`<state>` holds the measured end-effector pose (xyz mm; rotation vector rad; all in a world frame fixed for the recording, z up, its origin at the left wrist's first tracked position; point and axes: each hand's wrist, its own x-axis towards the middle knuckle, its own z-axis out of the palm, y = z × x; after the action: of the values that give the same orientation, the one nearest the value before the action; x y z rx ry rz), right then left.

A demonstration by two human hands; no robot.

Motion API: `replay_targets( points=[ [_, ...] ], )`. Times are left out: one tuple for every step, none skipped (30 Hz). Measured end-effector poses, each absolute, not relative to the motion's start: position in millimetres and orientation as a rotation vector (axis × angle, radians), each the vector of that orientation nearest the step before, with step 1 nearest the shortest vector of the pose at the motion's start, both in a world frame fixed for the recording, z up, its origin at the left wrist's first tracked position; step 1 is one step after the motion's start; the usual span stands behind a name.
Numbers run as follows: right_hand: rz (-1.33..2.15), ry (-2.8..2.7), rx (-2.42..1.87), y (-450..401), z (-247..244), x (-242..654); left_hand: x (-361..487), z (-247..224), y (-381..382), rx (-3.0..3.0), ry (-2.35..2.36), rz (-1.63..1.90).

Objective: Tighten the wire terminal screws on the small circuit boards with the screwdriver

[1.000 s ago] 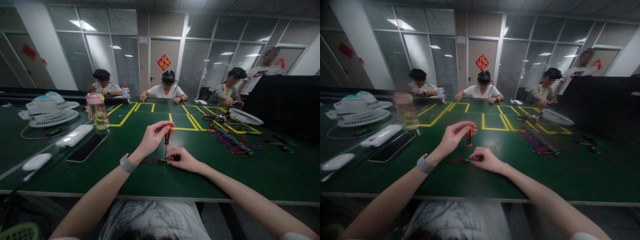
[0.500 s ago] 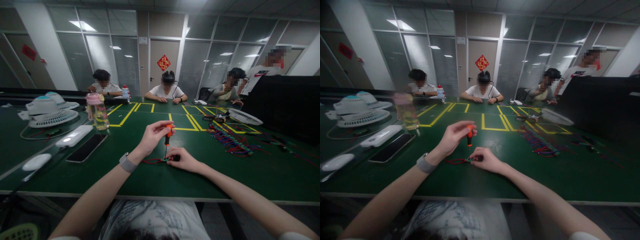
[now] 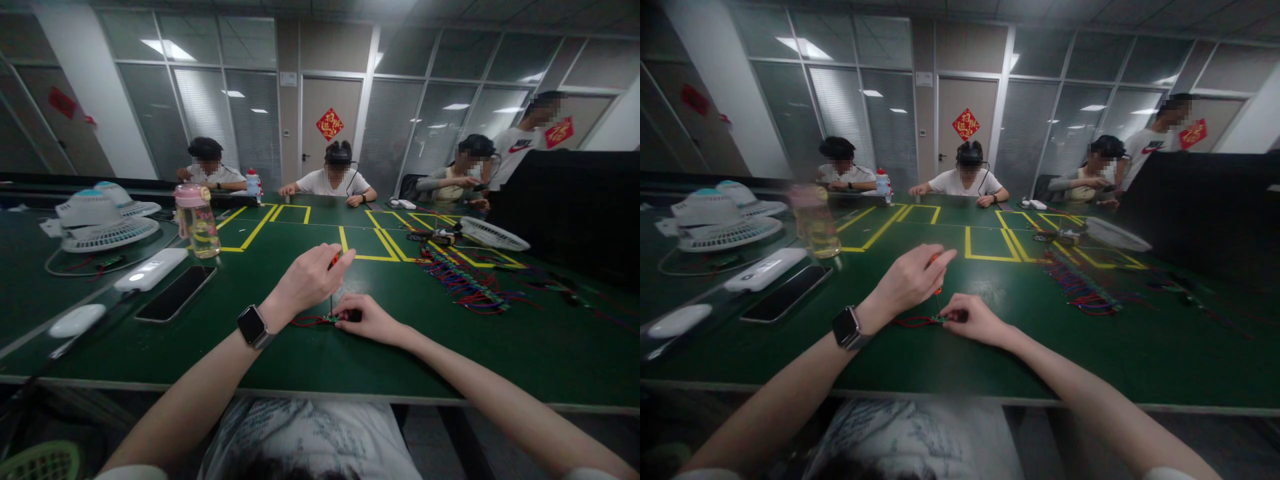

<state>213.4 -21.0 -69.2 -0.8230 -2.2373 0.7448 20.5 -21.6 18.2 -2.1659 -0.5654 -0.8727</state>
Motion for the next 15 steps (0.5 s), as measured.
replay_targets(
  points=[
    [0.744, -2.237, -0.824, -21.0, -69.2, 213.4, 21.0, 17.5, -21.7, -2.167, -0.571, -0.895],
    [0.742, -2.235, -0.827, -20.9, -69.4, 213.4, 21.2, 17.0, -21.8, -2.17, -0.567, -0.925],
    [0.738, -2.233, -0.831, -20.7, -69.7, 213.6, 21.3, 16.8, -21.9, -2.173, -0.557, -0.954],
    [0.733, -2.231, -0.834, -20.2, -70.1, 213.7, 21.4, 16.8, -22.1, -2.178, -0.544, -0.975],
    [0.727, -2.231, -0.836, -19.6, -70.6, 214.0, 21.7, 16.9, -22.3, -2.184, -0.532, -0.987],
    [0.722, -2.232, -0.837, -18.9, -71.2, 214.2, 22.1, 17.2, -22.4, -2.192, -0.525, -0.991],
    [0.716, -2.234, -0.837, -18.2, -71.7, 214.4, 22.9, 17.4, -22.5, -2.203, -0.521, -0.991],
    [0.713, -2.237, -0.835, -17.6, -72.1, 214.6, 23.9, 17.4, -22.4, -2.22, -0.515, -0.989],
    [0.709, -2.238, -0.833, -17.1, -72.4, 214.7, 25.0, 17.3, -22.4, -2.242, -0.509, -0.99],
    [0.707, -2.238, -0.835, -16.9, -72.7, 214.7, 26.3, 16.9, -22.4, -2.266, -0.507, -0.997],
    [0.709, -2.235, -0.839, -16.7, -72.7, 214.7, 27.5, 16.5, -22.4, -2.293, -0.508, -1.003],
    [0.713, -2.233, -0.841, -16.8, -72.6, 214.7, 28.6, 16.0, -22.6, -2.324, -0.51, -1.006],
    [0.717, -2.231, -0.844, -17.0, -72.4, 214.6, 29.6, 15.6, -22.9, -2.361, -0.52, -1.016],
    [0.721, -2.232, -0.847, -17.3, -71.9, 214.5, 30.3, 15.4, -23.4, -2.399, -0.538, -1.035],
    [0.723, -2.236, -0.848, -17.6, -71.4, 214.5, 30.7, 15.4, -23.9, -2.439, -0.559, -1.058]
  ],
)
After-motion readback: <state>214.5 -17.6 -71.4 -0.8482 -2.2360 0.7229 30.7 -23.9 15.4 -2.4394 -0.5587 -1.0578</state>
